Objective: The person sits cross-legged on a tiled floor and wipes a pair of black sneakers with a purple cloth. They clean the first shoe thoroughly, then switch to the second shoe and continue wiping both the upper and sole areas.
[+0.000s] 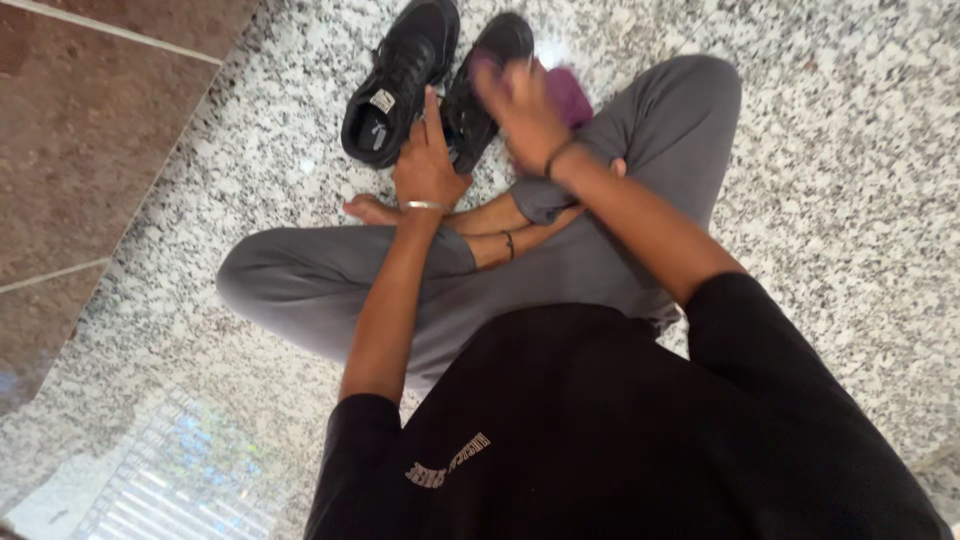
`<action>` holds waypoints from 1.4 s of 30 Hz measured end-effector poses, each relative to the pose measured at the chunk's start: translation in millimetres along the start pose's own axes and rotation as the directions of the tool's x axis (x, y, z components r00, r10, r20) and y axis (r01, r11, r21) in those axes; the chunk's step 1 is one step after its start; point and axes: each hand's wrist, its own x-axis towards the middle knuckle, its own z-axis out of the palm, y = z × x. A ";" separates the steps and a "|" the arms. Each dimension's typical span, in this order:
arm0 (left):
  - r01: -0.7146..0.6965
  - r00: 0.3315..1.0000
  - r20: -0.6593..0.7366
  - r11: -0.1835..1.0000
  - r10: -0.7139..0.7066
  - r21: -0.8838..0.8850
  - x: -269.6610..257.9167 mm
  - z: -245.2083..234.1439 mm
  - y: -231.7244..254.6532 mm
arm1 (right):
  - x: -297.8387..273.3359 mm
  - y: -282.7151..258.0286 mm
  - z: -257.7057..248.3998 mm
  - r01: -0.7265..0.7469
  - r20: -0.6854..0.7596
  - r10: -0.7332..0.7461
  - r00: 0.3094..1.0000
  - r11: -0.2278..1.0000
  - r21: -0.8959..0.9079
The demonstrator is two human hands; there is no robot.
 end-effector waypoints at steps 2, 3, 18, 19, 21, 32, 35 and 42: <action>-0.078 0.995 -0.074 0.993 0.072 -0.087 7.1 -1.0 -3.2 | 21.9 11.4 -3.3 -0.124 -0.006 0.124 0.992 0.990 -0.073; -0.121 0.987 -0.116 0.985 0.107 -0.125 9.4 -3.8 -6.0 | 33.6 12.4 -7.6 -0.191 0.021 0.192 0.981 0.981 -0.028; -0.145 0.989 -0.085 0.821 0.118 -0.552 24.8 10.8 -32.1 | 0.9 -76.9 -39.6 0.343 0.032 -0.342 0.939 0.936 -0.072; -0.178 0.984 -0.095 0.815 0.151 -0.551 30.6 7.7 -35.3 | 13.3 -69.1 -43.0 0.265 0.159 -0.254 0.954 0.963 -0.055; -0.231 0.972 -0.100 0.791 0.213 -0.566 34.1 13.8 -35.4 | 37.3 -30.7 -53.6 0.092 0.426 -0.059 0.903 0.994 -0.058; -0.243 0.965 -0.079 0.740 0.250 -0.627 45.1 39.3 -48.7 | 34.6 -12.5 -61.5 0.281 0.303 -0.250 0.920 0.958 -0.061; -0.174 0.975 -0.023 0.690 0.222 -0.703 32.9 45.5 -47.8 | 53.0 -5.9 -70.0 0.188 0.106 -0.171 0.980 0.965 -0.181; -0.167 0.964 0.052 0.741 0.262 -0.650 44.3 38.5 -52.9 | 23.6 -32.7 -80.3 0.358 0.325 -0.332 0.885 0.934 -0.021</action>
